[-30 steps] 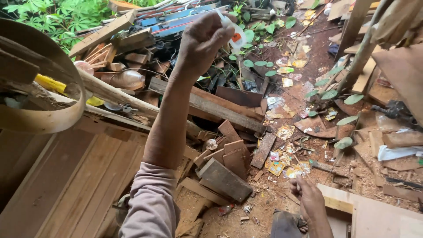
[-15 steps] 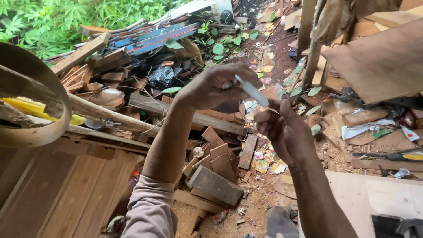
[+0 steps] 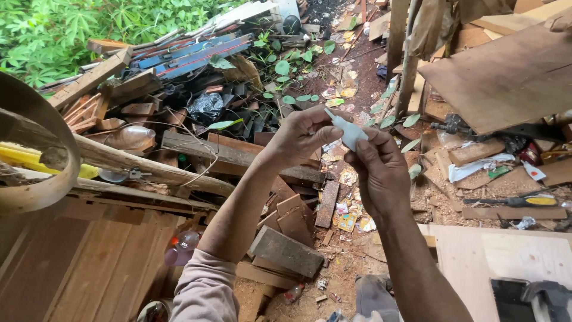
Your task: Applying glue to wooden joints and assembling a frame in a workshop.
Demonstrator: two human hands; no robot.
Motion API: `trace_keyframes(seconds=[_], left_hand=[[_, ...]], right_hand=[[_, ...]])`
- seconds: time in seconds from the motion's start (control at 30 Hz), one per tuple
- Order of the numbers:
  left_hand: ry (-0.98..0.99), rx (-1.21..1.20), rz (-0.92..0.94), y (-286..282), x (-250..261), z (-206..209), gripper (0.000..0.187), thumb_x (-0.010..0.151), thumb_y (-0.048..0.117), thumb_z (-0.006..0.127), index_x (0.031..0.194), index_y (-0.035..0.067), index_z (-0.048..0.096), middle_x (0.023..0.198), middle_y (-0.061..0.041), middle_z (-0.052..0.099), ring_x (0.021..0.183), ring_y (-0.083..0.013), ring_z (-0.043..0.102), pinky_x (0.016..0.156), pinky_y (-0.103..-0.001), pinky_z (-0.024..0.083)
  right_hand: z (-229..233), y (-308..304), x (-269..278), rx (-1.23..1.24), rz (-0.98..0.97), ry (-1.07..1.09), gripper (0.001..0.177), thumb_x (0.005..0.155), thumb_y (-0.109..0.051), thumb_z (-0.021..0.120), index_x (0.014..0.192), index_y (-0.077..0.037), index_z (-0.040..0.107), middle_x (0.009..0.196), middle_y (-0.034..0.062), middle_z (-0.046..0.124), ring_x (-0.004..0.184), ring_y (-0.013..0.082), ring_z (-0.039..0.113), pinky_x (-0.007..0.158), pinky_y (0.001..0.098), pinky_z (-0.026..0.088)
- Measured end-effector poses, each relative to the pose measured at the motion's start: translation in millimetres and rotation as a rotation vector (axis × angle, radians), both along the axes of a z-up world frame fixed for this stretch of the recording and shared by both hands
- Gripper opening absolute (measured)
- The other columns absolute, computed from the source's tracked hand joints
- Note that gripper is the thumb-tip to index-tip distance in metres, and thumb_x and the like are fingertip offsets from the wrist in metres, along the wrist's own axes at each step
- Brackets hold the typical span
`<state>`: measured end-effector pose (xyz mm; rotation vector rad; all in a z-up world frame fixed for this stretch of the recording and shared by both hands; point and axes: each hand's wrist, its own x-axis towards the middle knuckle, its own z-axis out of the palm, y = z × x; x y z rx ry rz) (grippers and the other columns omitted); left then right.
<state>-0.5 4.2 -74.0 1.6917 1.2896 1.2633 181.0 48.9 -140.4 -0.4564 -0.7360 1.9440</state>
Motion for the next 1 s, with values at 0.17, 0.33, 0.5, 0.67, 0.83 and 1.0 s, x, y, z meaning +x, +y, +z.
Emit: trace_keyframes(seconds=[0.17,0.33,0.5,0.67,0.83,1.0], left_hand=[[-0.012,-0.065,0.063,2,7,11,0.026,0.099,0.023,0.073,0.116,0.003,0.073,0.087,-0.010,0.067,0.069,-0.0137,0.057,0.061,-0.028,0.043],[0.088,-0.037,0.145,9,5,21,0.013,0.099,0.012,0.067,0.104,0.002,0.074,0.078,-0.010,0.062,0.061,-0.0139,0.053,0.054,-0.028,0.042],[0.338,0.134,0.258,11,-21,62,0.015,0.102,0.014,0.063,0.108,0.003,0.072,0.086,-0.008,0.065,0.058,-0.0095,0.048,0.048,-0.023,0.037],[0.631,0.396,0.420,29,-86,89,0.009,0.103,0.009,0.060,0.099,0.004,0.066,0.118,-0.015,0.072,0.056,-0.0082,0.043,0.044,-0.020,0.032],[0.487,0.401,0.592,44,-132,118,0.033,0.103,0.044,0.053,0.117,0.018,0.067,0.071,-0.001,0.067,0.048,-0.0082,0.045,0.045,-0.027,0.038],[0.462,0.426,0.623,48,-142,124,0.028,0.099,0.040,0.054,0.105,0.016,0.067,0.072,0.000,0.069,0.052,-0.0094,0.049,0.050,-0.030,0.040]], right_hand=[[-13,6,-4,0.002,0.037,-0.024,0.017,0.100,-0.007,0.066,0.117,-0.002,0.065,0.104,0.0192,0.075,0.082,0.0228,0.078,0.085,0.0349,0.068],[-16,12,-2,-0.045,0.108,-0.006,0.024,0.108,-0.020,0.054,0.126,-0.004,0.060,0.102,0.0179,0.074,0.090,0.0253,0.078,0.094,0.0400,0.063],[-25,11,24,-0.166,0.158,-0.310,0.019,0.103,-0.017,0.061,0.115,-0.001,0.062,0.108,0.0176,0.068,0.091,0.0224,0.066,0.088,0.0365,0.058],[-85,-8,52,-0.228,0.251,-0.528,0.014,0.106,-0.007,0.059,0.113,0.005,0.060,0.089,0.0125,0.058,0.084,0.0213,0.056,0.083,0.0332,0.054],[-162,-29,78,-0.438,0.238,-0.585,0.013,0.110,-0.012,0.057,0.105,-0.001,0.053,0.091,0.0119,0.055,0.078,0.0188,0.052,0.072,0.0295,0.049],[-215,-48,96,-0.474,0.250,-0.648,0.015,0.111,-0.013,0.057,0.108,0.002,0.055,0.093,0.0161,0.058,0.079,0.0216,0.054,0.071,0.0311,0.049]])
